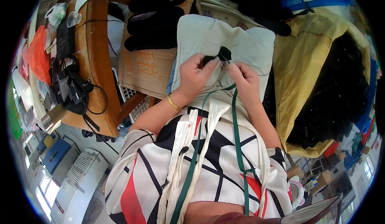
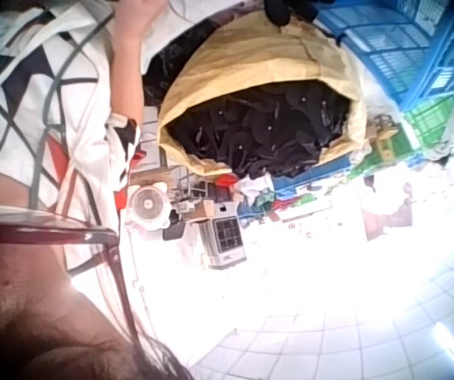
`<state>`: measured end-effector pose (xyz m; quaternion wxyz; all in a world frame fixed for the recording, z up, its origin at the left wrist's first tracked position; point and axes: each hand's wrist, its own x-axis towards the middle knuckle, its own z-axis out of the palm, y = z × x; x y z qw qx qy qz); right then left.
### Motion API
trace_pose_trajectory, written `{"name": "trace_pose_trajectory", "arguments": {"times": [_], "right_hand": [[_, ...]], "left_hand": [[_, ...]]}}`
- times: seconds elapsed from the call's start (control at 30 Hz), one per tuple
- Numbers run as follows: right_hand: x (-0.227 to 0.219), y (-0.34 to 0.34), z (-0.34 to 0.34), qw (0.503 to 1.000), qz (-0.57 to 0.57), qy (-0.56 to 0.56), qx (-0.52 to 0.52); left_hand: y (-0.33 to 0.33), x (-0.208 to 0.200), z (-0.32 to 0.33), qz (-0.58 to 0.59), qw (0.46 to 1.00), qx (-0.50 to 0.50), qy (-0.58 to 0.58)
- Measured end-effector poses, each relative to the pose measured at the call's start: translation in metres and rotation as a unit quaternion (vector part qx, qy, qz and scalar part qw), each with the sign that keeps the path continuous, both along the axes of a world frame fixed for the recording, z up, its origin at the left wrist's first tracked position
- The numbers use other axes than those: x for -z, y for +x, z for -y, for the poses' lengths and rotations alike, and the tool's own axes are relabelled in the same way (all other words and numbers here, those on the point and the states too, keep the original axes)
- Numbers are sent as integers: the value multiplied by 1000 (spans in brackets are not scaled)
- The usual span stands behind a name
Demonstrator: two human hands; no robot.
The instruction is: The person sits on the floor and hand-sews a black slipper using a needle and thread. They repeatedly insert the needle into the shoe's sole and pull the thread through to attach a component. The person works on a single shoe throughout the clip, occasionally adjusting their grip.
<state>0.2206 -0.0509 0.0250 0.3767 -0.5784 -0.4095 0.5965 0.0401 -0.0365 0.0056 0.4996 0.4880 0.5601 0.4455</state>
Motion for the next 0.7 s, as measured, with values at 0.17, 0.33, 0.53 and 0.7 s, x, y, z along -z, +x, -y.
{"name": "trace_pose_trajectory", "arguments": {"times": [0.17, 0.33, 0.53, 0.7], "right_hand": [[-9, 9, -1, 958, 217, 103, -158], [-3, -10, -2, 984, 144, 91, -56], [2, -21, -18, 971, 203, 124, -38], [4, 5, -22, 788, 483, 329, -194]], "left_hand": [[-9, 4, -7, 295, 919, -67, -252], [1, 4, -7, 350, 889, -89, -281], [13, 5, 5, 356, 899, -1, -254], [-5, -8, -15, -146, 980, 130, 35]]}}
